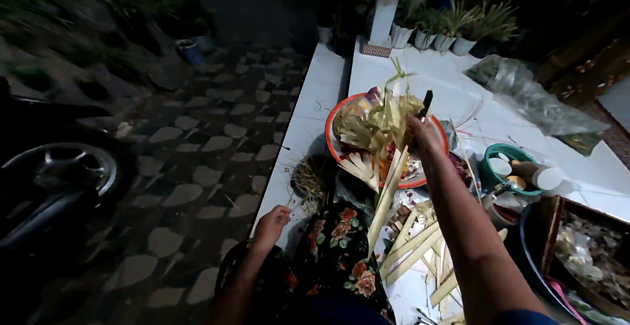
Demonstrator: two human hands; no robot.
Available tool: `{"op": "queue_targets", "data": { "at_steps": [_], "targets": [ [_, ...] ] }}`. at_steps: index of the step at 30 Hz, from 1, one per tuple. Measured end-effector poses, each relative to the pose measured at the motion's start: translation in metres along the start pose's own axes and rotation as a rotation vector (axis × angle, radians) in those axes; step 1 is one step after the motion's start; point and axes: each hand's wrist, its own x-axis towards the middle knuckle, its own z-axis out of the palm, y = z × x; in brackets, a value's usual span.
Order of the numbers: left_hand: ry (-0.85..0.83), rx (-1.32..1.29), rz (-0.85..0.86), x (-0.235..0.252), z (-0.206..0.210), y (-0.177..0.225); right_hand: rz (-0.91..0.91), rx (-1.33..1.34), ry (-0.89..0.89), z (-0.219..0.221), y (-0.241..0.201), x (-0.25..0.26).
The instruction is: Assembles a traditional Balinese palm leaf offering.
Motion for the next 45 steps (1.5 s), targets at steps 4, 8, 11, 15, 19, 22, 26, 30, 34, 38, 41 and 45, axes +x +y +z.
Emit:
{"op": "queue_targets", "data": {
  "at_steps": [4, 8, 11, 15, 19, 22, 26, 30, 34, 38, 41, 45],
  "targets": [
    [-0.056, 0.107, -0.019, 0.002, 0.001, -0.001, 0.034, -0.202, 0.02, 0.009, 0.002, 0.057],
    [-0.108, 0.273, -0.026, 0.006, 0.0, -0.021, -0.129, -0.427, 0.088, -0.008, 0.017, 0.054],
    [-0.121, 0.28, -0.036, 0.002, 0.002, -0.033, -0.313, -0.506, 0.119, -0.041, 0.033, -0.011],
    [-0.188, 0.204, -0.039, -0.01, 0.007, -0.031, -0.217, -0.791, 0.037, -0.099, 0.125, -0.149],
    [-0.256, 0.09, -0.062, -0.012, 0.016, -0.005, 0.088, -0.944, -0.076, -0.142, 0.22, -0.271],
    [-0.238, -0.004, -0.028, -0.005, 0.028, 0.019, 0.219, -1.124, -0.083, -0.157, 0.243, -0.302],
    [-0.193, -0.179, 0.04, -0.005, 0.043, 0.057, 0.026, -1.022, -0.039, -0.136, 0.2, -0.254],
    [-0.199, -0.236, 0.076, -0.021, 0.048, 0.085, 0.038, -0.591, -0.049, -0.077, 0.155, -0.175],
    [-0.171, -0.288, 0.165, -0.042, 0.038, 0.082, 0.21, -0.29, -0.083, -0.036, 0.158, -0.13],
    [-0.1, -0.316, 0.235, -0.058, 0.022, 0.077, 0.097, -0.174, 0.064, -0.029, 0.16, -0.132],
    [-0.109, -0.36, 0.238, -0.061, 0.015, 0.096, -0.174, -0.207, 0.164, -0.037, 0.142, -0.161],
    [-0.251, -0.494, 0.268, -0.06, 0.02, 0.153, -0.527, -0.408, 0.07, -0.031, 0.116, -0.216]
  ]
}}
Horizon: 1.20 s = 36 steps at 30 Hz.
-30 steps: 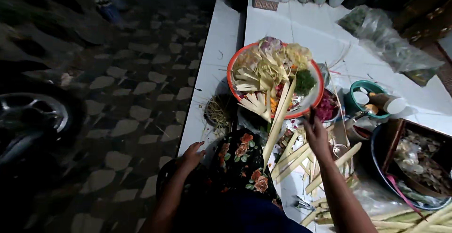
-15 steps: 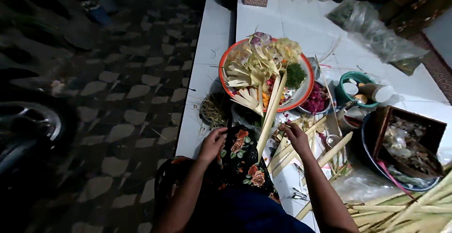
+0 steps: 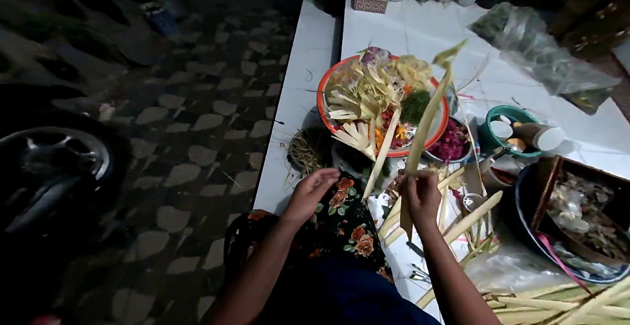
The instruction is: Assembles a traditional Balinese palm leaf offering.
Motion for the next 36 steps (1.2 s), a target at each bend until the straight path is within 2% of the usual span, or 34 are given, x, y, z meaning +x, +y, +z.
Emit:
{"op": "queue_targets", "data": {
  "at_steps": [4, 7, 10, 13, 17, 19, 21, 24, 26, 29, 32, 36],
  "targets": [
    [-0.072, -0.29, 0.083, 0.012, 0.028, 0.041, -0.177, -0.213, -0.234, 0.019, -0.025, -0.036],
    [0.098, -0.45, 0.119, 0.011, 0.028, 0.055, -0.274, -0.275, -0.284, 0.048, -0.028, -0.055],
    [0.243, -0.468, 0.149, 0.005, 0.008, 0.048, -0.31, -0.225, -0.356, 0.07, -0.032, -0.059],
    [0.364, -0.412, 0.194, -0.001, -0.019, 0.044, -0.295, -0.189, -0.505, 0.075, -0.04, -0.033],
    [0.433, -0.415, 0.246, -0.013, -0.055, 0.057, -0.292, -0.474, -0.478, 0.068, -0.026, 0.047],
    [0.423, -0.357, 0.241, -0.019, -0.067, 0.064, -0.299, -0.621, -0.534, 0.068, -0.007, 0.086],
    [0.404, -0.297, 0.221, -0.024, -0.076, 0.07, -0.257, -0.742, -0.665, 0.068, 0.0, 0.112],
    [0.412, -0.253, 0.223, -0.027, -0.083, 0.083, -0.139, -0.884, -0.856, 0.071, 0.007, 0.135],
    [0.437, -0.195, 0.252, -0.028, -0.087, 0.092, -0.115, -0.928, -0.901, 0.074, 0.013, 0.142],
    [0.484, -0.073, 0.281, -0.033, -0.092, 0.11, -0.125, -0.917, -0.925, 0.072, 0.016, 0.147],
    [0.512, 0.155, 0.249, -0.041, -0.102, 0.132, -0.102, -0.903, -0.936, 0.061, -0.002, 0.149],
    [0.503, 0.559, 0.154, -0.048, -0.104, 0.143, -0.172, -0.503, -0.726, 0.039, -0.049, 0.136]
  ]
}}
